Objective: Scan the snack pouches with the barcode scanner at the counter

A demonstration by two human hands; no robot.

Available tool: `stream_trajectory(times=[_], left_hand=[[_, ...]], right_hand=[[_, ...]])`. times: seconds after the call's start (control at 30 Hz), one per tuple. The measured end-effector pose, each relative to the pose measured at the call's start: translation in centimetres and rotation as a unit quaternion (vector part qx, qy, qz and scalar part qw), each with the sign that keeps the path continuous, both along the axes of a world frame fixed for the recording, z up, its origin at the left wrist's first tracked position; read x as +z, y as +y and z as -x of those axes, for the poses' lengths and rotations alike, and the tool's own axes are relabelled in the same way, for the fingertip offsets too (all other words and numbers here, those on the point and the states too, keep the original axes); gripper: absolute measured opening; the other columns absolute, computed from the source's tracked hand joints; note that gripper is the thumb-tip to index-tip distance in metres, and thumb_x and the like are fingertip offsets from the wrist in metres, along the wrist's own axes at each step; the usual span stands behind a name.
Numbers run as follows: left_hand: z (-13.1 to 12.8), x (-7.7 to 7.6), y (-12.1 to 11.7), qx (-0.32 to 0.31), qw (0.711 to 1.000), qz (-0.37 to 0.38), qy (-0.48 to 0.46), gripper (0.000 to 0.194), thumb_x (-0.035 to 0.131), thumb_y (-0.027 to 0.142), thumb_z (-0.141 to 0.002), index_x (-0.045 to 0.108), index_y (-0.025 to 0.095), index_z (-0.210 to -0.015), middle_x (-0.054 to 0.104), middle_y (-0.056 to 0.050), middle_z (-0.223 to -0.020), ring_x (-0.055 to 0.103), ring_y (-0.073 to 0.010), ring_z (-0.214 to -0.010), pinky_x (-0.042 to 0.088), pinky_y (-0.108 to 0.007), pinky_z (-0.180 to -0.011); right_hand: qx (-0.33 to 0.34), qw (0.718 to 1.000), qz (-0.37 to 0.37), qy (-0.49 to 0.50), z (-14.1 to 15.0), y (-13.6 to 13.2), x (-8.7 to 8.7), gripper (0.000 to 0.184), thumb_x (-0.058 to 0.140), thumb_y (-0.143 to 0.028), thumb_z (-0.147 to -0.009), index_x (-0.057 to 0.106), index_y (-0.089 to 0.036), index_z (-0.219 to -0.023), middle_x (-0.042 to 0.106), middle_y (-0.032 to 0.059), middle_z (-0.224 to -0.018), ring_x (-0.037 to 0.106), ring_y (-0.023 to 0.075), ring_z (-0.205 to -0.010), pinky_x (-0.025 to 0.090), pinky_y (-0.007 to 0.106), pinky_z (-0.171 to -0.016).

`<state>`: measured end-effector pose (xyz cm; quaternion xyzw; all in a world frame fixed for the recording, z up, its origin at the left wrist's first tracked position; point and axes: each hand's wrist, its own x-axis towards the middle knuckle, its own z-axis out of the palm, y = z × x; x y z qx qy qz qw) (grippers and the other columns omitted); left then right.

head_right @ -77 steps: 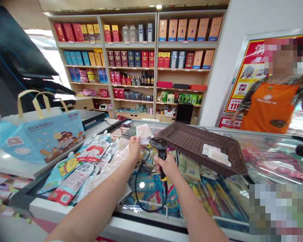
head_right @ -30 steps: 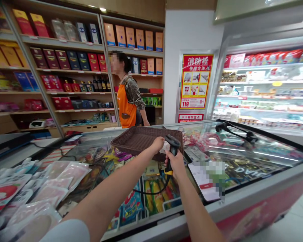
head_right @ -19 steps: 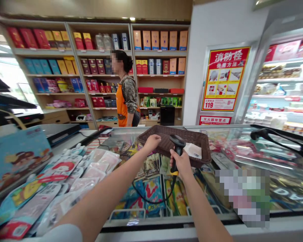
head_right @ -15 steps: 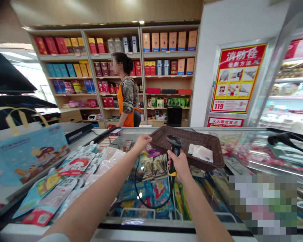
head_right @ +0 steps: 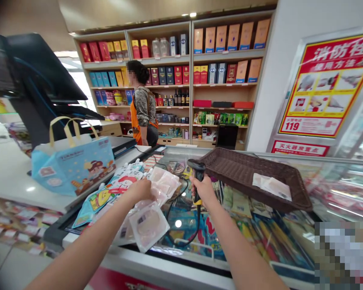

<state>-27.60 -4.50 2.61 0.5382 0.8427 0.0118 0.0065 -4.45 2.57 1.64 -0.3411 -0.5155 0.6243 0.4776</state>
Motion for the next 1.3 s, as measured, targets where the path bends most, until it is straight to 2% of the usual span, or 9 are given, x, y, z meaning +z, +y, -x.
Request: stream_trajectory(times=[0.1,0.2,0.33,0.53,0.7,0.8,0.9,1.13,1.3], left_hand=[[-0.6,-0.3,-0.2,-0.015,0.999,0.016,0.024,0.045,0.08,0.036,-0.054,0.072,0.015,-0.093,0.066,-0.02,-0.112,0.064,-0.0325,-0.101,0.05,-0.035,-0.083],[-0.3,-0.3,0.4,-0.02,1.0,-0.003,-0.001,0.028,0.076,0.025,-0.059,0.07,0.016,-0.084,0.069,-0.017,-0.1,0.066,-0.0313,-0.097,0.049,-0.035,-0.081],[0.5,0.0,2.2,-0.018,0.99,-0.107,-0.087,0.007,0.059,0.019,-0.075,0.064,0.019,-0.08,0.069,-0.009,-0.083,0.065,-0.0241,-0.085,0.047,-0.032,-0.076],[-0.5,1.0,7.3,0.031,0.914,-0.357,-0.189,0.01,0.046,0.022,-0.085,0.055,0.018,-0.085,0.064,-0.006,-0.081,0.061,-0.02,-0.081,0.044,-0.03,-0.075],[-2.1,-0.2,10.3,0.045,0.852,-0.456,-0.255,0.006,0.046,0.023,-0.083,0.05,0.02,-0.08,0.058,-0.002,-0.073,0.058,-0.0191,-0.076,0.043,-0.03,-0.074],[-2.2,-1.2,10.5,0.039,0.834,-0.476,-0.277,0.005,0.046,0.023,-0.083,0.049,0.02,-0.08,0.058,-0.003,-0.075,0.057,-0.0191,-0.076,0.043,-0.03,-0.074],[-1.9,-1.5,10.2,0.05,0.83,-0.48,-0.281,0.006,0.045,0.023,-0.083,0.049,0.02,-0.081,0.059,-0.004,-0.077,0.057,-0.0193,-0.076,0.043,-0.03,-0.074],[-2.0,-0.6,9.6,0.068,0.855,-0.444,-0.26,0.013,0.04,0.024,-0.087,0.052,0.019,-0.087,0.061,-0.006,-0.085,0.057,-0.019,-0.084,0.044,-0.031,-0.08],[-2.2,-0.5,9.5,0.077,0.86,-0.433,-0.26,0.017,0.039,0.025,-0.088,0.054,0.018,-0.092,0.062,-0.006,-0.088,0.059,-0.0195,-0.087,0.044,-0.031,-0.082]], right_hand=[[-0.005,1.0,0.008,-0.016,0.3,-0.3,-0.5,0.038,0.075,-0.034,-0.056,0.048,-0.02,-0.079,0.051,-0.0089,-0.045,0.046,0.0089,-0.035,0.041,0.02,-0.032],[-0.006,1.0,0.015,-0.019,0.1,-0.5,-0.8,0.035,0.072,-0.033,-0.057,0.048,-0.02,-0.079,0.05,-0.0093,-0.045,0.044,0.0083,-0.034,0.04,0.02,-0.031],[0.002,1.0,0.019,-0.021,-0.4,-0.5,-1.0,0.033,0.072,-0.033,-0.06,0.048,-0.02,-0.078,0.05,-0.0087,-0.046,0.043,0.0081,-0.034,0.04,0.021,-0.032],[0.037,0.999,-0.005,-0.034,-1.1,-0.5,-1.4,0.036,0.072,-0.035,-0.062,0.046,-0.021,-0.083,0.052,-0.0088,-0.05,0.048,0.0093,-0.037,0.042,0.022,-0.035],[0.066,0.995,-0.013,-0.077,-1.3,-0.5,-2.2,0.037,0.071,-0.037,-0.061,0.045,-0.021,-0.082,0.052,-0.0097,-0.049,0.047,0.0086,-0.036,0.043,0.022,-0.036],[0.054,0.994,-0.013,-0.095,-1.1,-0.5,-2.5,0.038,0.07,-0.039,-0.06,0.044,-0.022,-0.081,0.051,-0.0096,-0.048,0.048,0.0097,-0.037,0.042,0.022,-0.035],[0.052,0.993,-0.017,-0.107,-0.9,-0.5,-2.8,0.038,0.07,-0.04,-0.061,0.043,-0.022,-0.081,0.051,-0.0094,-0.047,0.047,0.01,-0.036,0.042,0.022,-0.034],[0.078,0.99,-0.037,-0.112,-1.0,-0.5,-3.1,0.033,0.069,-0.036,-0.062,0.047,-0.021,-0.081,0.051,-0.0095,-0.048,0.047,0.0097,-0.036,0.042,0.022,-0.034],[0.095,0.988,-0.04,-0.112,-1.0,-0.5,-3.3,0.034,0.069,-0.036,-0.063,0.05,-0.02,-0.085,0.051,-0.0097,-0.048,0.048,0.0097,-0.036,0.042,0.021,-0.034]])
